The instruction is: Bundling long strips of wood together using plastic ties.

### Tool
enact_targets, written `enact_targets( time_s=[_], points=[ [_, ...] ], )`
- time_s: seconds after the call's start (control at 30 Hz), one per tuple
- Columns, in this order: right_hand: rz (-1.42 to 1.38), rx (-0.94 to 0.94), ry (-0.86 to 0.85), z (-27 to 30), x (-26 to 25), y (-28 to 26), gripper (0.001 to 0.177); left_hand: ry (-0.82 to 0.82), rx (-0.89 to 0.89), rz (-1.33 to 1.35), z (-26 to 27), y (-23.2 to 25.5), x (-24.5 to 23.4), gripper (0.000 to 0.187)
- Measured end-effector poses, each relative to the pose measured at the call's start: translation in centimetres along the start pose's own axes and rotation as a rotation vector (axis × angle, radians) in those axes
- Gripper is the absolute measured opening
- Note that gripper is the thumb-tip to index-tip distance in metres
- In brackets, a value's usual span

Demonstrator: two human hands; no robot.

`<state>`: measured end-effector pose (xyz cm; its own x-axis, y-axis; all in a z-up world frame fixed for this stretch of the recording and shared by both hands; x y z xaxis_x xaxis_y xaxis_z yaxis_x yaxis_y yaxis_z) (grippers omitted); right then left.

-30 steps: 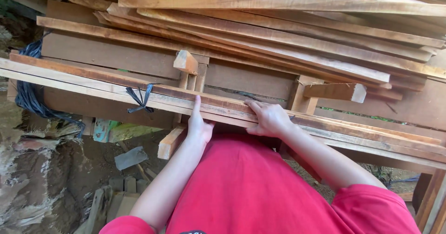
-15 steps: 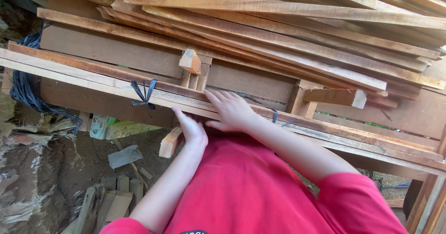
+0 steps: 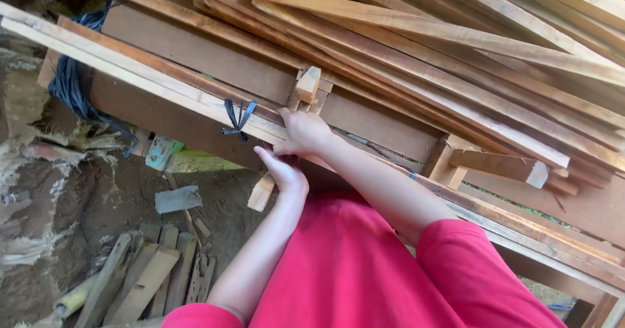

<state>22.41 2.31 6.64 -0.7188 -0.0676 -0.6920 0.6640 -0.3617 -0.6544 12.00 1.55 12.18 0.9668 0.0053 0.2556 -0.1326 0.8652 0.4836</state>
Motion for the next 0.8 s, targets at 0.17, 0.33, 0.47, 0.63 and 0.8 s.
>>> enact_targets(
  time_s=[0.17,0.33,0.47,0.63,0.8],
  points=[
    [0.018,-0.041,0.031,-0.2,0.8,0.0,0.105,0.010,-0.050,0.076,-0.2,-0.2,-0.5,0.095],
    [-0.141,-0.061,-0.014,0.9,-0.4,-1.2,0.099,-0.024,-0.059,0.036,-0.2,0.1,-0.8,0.094],
    [-0.604,0.051,-0.144,2.6,-4.8,-2.1,0.091,0.023,-0.124,0.137,-4.4,-1.8,-3.0,0.107],
    [-0.722,0.269,-0.277,5.1,-4.3,-0.9,0.086,-0.075,-0.293,0.212,-2.1,-2.8,-0.4,0.106],
    [-0.682,0.304,-0.336,4.7,-2.4,1.1,0.089,-0.163,-0.317,0.239,-5.2,-3.5,-1.3,0.103]
  ],
)
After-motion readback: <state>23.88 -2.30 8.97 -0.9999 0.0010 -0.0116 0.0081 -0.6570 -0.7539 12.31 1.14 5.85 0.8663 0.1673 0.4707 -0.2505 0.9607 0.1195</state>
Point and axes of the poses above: each hand's wrist, its own z-axis away from the middle knuckle, its own x-axis out of the palm, y = z × x, the point moved 7 cm from there along -z, towards the middle knuckle, and after that the axes turned 11 degrees about -x, right-handed, at the moved point
